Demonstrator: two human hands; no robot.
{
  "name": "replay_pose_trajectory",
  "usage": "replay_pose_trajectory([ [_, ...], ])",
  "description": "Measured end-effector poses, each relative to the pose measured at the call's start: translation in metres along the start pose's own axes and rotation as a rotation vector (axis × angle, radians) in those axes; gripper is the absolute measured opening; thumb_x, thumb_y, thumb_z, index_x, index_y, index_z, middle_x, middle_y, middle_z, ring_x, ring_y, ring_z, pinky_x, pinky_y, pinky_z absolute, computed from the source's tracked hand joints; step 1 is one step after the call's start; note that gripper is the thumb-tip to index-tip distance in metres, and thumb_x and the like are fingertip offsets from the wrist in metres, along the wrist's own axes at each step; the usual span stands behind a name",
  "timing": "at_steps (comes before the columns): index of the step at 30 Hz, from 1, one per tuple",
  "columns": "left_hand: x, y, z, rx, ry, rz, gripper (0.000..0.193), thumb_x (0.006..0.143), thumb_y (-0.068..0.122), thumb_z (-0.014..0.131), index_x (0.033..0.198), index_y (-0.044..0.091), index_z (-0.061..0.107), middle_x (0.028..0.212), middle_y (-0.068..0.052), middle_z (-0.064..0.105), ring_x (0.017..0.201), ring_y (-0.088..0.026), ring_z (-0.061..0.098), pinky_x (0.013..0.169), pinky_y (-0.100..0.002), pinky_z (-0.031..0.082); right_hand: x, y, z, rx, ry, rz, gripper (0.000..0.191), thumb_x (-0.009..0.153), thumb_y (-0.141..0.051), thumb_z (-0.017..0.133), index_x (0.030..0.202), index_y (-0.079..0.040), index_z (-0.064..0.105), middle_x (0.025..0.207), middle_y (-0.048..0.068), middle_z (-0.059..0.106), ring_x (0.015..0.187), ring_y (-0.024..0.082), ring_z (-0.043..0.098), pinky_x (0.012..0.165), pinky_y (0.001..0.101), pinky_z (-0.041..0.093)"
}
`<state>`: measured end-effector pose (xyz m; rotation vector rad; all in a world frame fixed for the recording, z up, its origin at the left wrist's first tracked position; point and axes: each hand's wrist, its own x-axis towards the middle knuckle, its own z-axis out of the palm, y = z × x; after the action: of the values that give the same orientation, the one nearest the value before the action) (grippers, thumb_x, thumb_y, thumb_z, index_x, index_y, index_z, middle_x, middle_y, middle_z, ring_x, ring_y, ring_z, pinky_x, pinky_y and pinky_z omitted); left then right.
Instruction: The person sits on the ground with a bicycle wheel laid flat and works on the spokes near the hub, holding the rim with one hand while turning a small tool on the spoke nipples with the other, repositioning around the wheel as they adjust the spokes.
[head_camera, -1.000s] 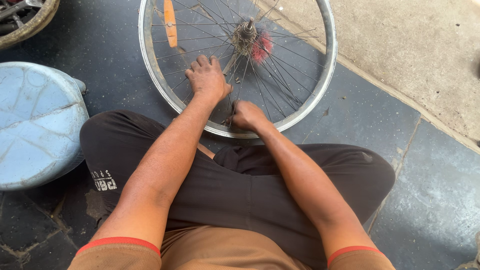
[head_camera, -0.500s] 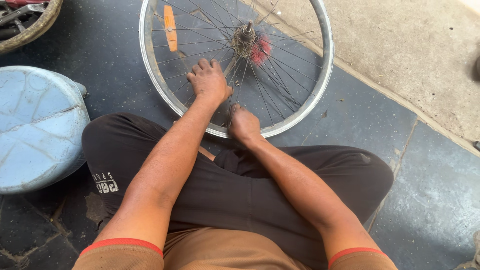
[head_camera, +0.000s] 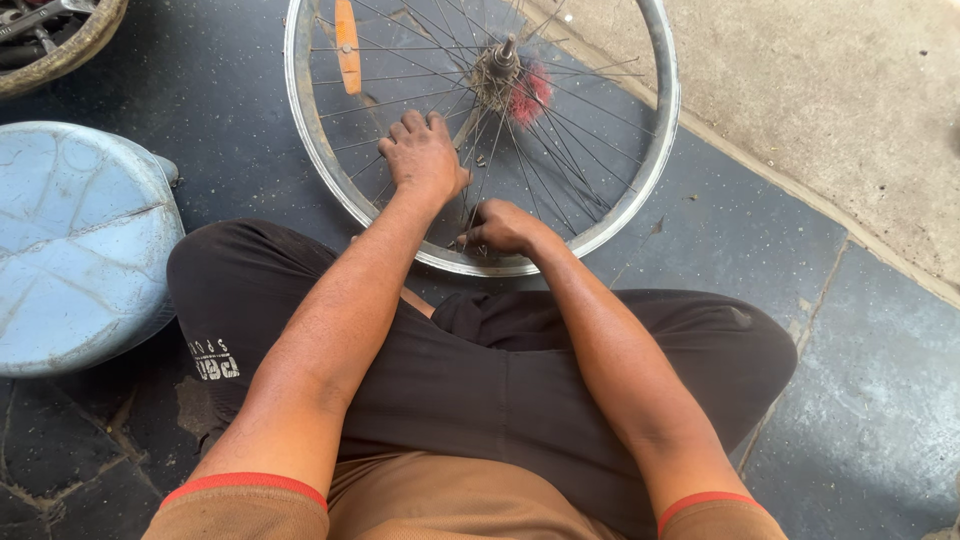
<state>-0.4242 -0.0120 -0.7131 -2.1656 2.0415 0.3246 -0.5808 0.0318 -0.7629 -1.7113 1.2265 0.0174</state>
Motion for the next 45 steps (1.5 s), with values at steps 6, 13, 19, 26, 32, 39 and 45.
replay_pose_trajectory([
  [6,-0.002,0.000,0.001,-0.012,0.014,0.001,0.104,0.072,0.061,0.085,0.149,0.006,0.040,0.139,-0.022,0.044,0.127,-0.039,0.047,0.100,-0.056,0.042,-0.014,-0.010,0.004,-0.147,0.134,0.075,0.042,0.081,-0.040,0.082,0.098,-0.002,0.073,0.094,0.020,0.075,0.097,0.038,0.071,0.082,0.0479,0.052],
  [13,0.002,-0.001,0.003,-0.011,0.016,-0.005,0.105,0.070,0.059,0.086,0.149,0.007,0.040,0.138,-0.021,0.044,0.126,-0.040,0.047,0.099,-0.056,0.041,0.000,0.010,-0.001,0.178,-0.026,0.165,0.039,0.086,-0.032,0.075,0.107,0.001,0.071,0.087,0.013,0.074,0.077,0.023,0.070,0.069,0.0367,0.054],
  [19,0.003,-0.002,0.006,-0.009,0.026,0.007,0.106,0.071,0.060,0.085,0.149,0.006,0.040,0.138,-0.022,0.044,0.126,-0.041,0.047,0.098,-0.056,0.042,-0.007,0.045,-0.021,0.711,-0.410,0.041,0.045,0.091,-0.014,0.064,0.133,0.002,0.066,0.097,0.006,0.070,0.071,0.011,0.057,0.064,0.0258,0.049],
  [26,0.000,-0.001,0.002,-0.008,0.017,0.012,0.107,0.070,0.062,0.086,0.149,0.005,0.040,0.139,-0.022,0.044,0.126,-0.040,0.047,0.099,-0.055,0.041,-0.007,0.031,-0.018,0.521,-0.333,0.057,0.039,0.092,-0.019,0.071,0.125,0.001,0.066,0.098,0.007,0.068,0.077,0.014,0.061,0.066,0.0293,0.050],
  [32,-0.001,-0.001,0.000,-0.007,0.034,0.009,0.108,0.069,0.063,0.086,0.148,0.006,0.040,0.138,-0.022,0.044,0.126,-0.039,0.047,0.097,-0.055,0.042,-0.011,-0.004,0.001,-0.135,0.067,0.121,0.036,0.089,-0.037,0.079,0.103,-0.003,0.075,0.096,0.017,0.074,0.093,0.030,0.069,0.079,0.0405,0.050],
  [39,-0.001,0.001,0.000,-0.016,0.028,-0.007,0.105,0.070,0.060,0.087,0.148,0.006,0.041,0.138,-0.020,0.045,0.125,-0.038,0.048,0.098,-0.055,0.042,-0.003,0.007,0.008,0.227,0.134,-0.078,0.030,0.078,-0.019,0.080,0.100,-0.001,0.071,0.088,0.012,0.077,0.082,0.023,0.073,0.073,0.0372,0.056],
  [45,0.000,0.003,-0.001,-0.032,0.011,0.003,0.103,0.072,0.055,0.087,0.151,0.010,0.039,0.137,-0.020,0.046,0.124,-0.040,0.048,0.097,-0.057,0.043,0.003,0.023,-0.003,0.168,-0.133,0.041,0.029,0.088,-0.020,0.071,0.112,-0.004,0.074,0.089,0.010,0.075,0.075,0.021,0.066,0.070,0.0365,0.054],
])
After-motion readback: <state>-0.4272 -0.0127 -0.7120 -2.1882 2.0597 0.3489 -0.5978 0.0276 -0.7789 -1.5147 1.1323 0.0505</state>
